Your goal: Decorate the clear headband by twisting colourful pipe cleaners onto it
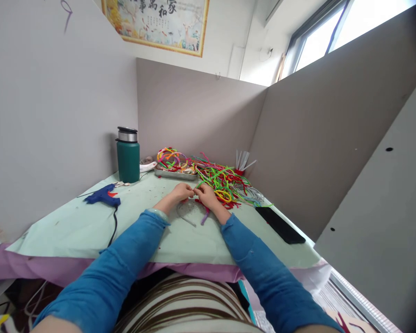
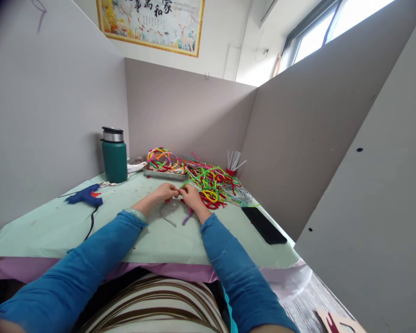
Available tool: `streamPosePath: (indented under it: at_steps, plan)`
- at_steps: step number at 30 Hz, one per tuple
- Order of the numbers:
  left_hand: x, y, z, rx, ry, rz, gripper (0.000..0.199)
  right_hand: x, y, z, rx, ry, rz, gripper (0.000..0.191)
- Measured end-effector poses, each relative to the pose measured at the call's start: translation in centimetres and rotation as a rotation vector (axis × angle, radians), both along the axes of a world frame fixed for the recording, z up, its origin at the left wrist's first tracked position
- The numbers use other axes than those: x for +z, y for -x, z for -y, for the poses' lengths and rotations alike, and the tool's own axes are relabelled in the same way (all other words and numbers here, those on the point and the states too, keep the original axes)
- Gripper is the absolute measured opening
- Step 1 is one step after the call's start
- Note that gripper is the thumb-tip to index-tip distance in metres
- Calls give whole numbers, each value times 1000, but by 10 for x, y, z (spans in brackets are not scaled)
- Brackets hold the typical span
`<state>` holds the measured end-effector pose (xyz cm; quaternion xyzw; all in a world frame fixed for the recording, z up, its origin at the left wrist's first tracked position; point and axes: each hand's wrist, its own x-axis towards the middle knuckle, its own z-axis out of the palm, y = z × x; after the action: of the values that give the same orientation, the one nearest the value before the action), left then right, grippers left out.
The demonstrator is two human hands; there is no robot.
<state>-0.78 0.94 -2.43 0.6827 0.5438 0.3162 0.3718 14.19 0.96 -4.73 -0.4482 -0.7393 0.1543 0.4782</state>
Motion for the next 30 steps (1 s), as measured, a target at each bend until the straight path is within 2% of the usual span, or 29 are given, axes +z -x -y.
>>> streamPosePath:
  at_steps: [8, 14, 20, 30]
  plan:
    - [1, 1, -1, 8, 16, -2, 8, 0, -1, 0, 5, 10, 46, 17]
    - [4, 2, 3, 7, 53, 137, 12, 3, -1, 2, 45, 27, -38, 18]
    - [4, 2, 4, -21, 51, 150, 15, 4, -1, 5, 90, 64, -84, 22]
    - [16, 1, 18, -18, 121, 227, 9, 8, 1, 11, 115, 90, -159, 25]
